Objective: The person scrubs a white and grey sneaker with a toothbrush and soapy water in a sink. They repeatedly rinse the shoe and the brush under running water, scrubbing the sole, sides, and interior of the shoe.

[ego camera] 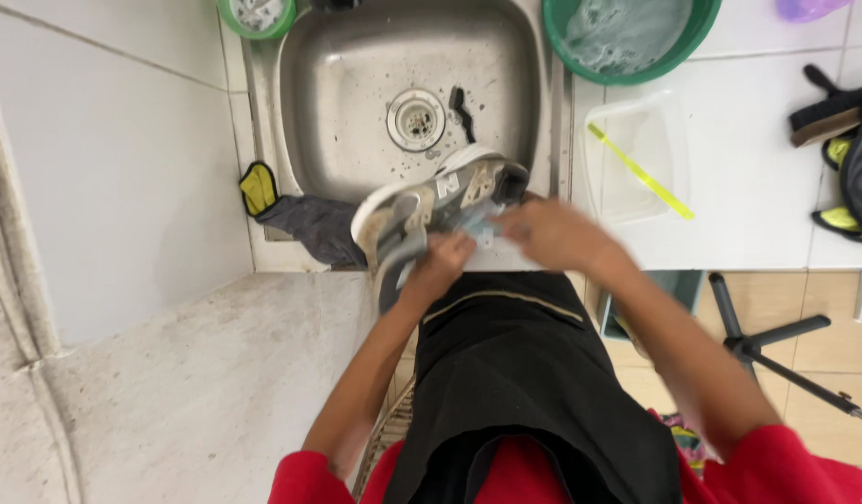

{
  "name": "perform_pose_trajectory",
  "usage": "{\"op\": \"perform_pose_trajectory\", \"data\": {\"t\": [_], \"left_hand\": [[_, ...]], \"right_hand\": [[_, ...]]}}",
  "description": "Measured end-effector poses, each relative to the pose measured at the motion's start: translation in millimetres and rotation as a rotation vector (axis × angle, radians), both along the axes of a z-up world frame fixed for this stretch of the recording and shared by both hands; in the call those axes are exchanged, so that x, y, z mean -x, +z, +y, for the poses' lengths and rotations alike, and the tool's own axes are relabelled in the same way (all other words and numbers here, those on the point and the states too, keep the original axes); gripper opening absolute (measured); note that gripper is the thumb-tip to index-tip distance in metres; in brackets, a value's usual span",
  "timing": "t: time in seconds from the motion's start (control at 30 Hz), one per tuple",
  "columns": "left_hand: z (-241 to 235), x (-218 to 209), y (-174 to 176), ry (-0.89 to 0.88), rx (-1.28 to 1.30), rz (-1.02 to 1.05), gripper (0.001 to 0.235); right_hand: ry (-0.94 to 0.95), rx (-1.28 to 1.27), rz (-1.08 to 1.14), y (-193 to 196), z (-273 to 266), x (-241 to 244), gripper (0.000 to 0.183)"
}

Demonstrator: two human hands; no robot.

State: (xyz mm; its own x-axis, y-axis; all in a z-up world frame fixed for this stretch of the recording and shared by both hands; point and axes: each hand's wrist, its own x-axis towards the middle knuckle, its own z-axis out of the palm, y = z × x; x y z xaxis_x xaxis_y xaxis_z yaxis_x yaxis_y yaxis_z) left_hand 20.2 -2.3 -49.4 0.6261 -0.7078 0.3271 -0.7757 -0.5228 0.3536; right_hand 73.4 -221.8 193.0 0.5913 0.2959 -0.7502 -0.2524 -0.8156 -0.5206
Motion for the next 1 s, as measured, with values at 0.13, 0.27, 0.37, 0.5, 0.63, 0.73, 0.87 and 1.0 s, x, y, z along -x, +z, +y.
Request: {"op": "perform_pose_trajectory", "data": {"t": [0.13,0.27,0.37,0.5,0.63,0.73,0.87,1.0], "left_hand": [[-18.6,8.4,-21.2,0.197,0.242,-0.219,0.045],[-13.3,13.5,-20.9,0.203,0.174,-0.224,0.045],[-6.5,18.2,-24.4,0.179,0.13,-0.107,0.035],[9.8,40.4,-22.5,0.125,0.071,0.007,0.013],[1.5,29.6,-26.2,0.174,0.058,-0.159,0.016],[-1.8,15.8,-22.9,0.034,0.054,-0.049,0.011],[-11.5,7.5,-29.0,0.163,0.151,-0.264,0.027],[-21.1,9.3,-25.1,0.183,0.062,-0.36,0.034]], "right_hand": [[0.039,0.082,-0.036,-76.5,-1.7,15.2,0.048],[0.132,0.183,-0.188,-112.7,3.4,25.0,0.047],[0.116,0.234,-0.213,-78.9,29.0,39.0,0.04],[0.035,0.291,-0.286,-52.1,43.5,76.9,0.052],[-0.008,0.254,-0.318,-121.2,37.9,74.2,0.038],[-0.037,0.216,-0.275,-64.5,27.2,64.1,0.045],[-0.023,0.261,-0.326,-61.2,18.8,62.9,0.039],[0.031,0.421,-0.536,-133.5,42.8,52.5,0.048]]}}
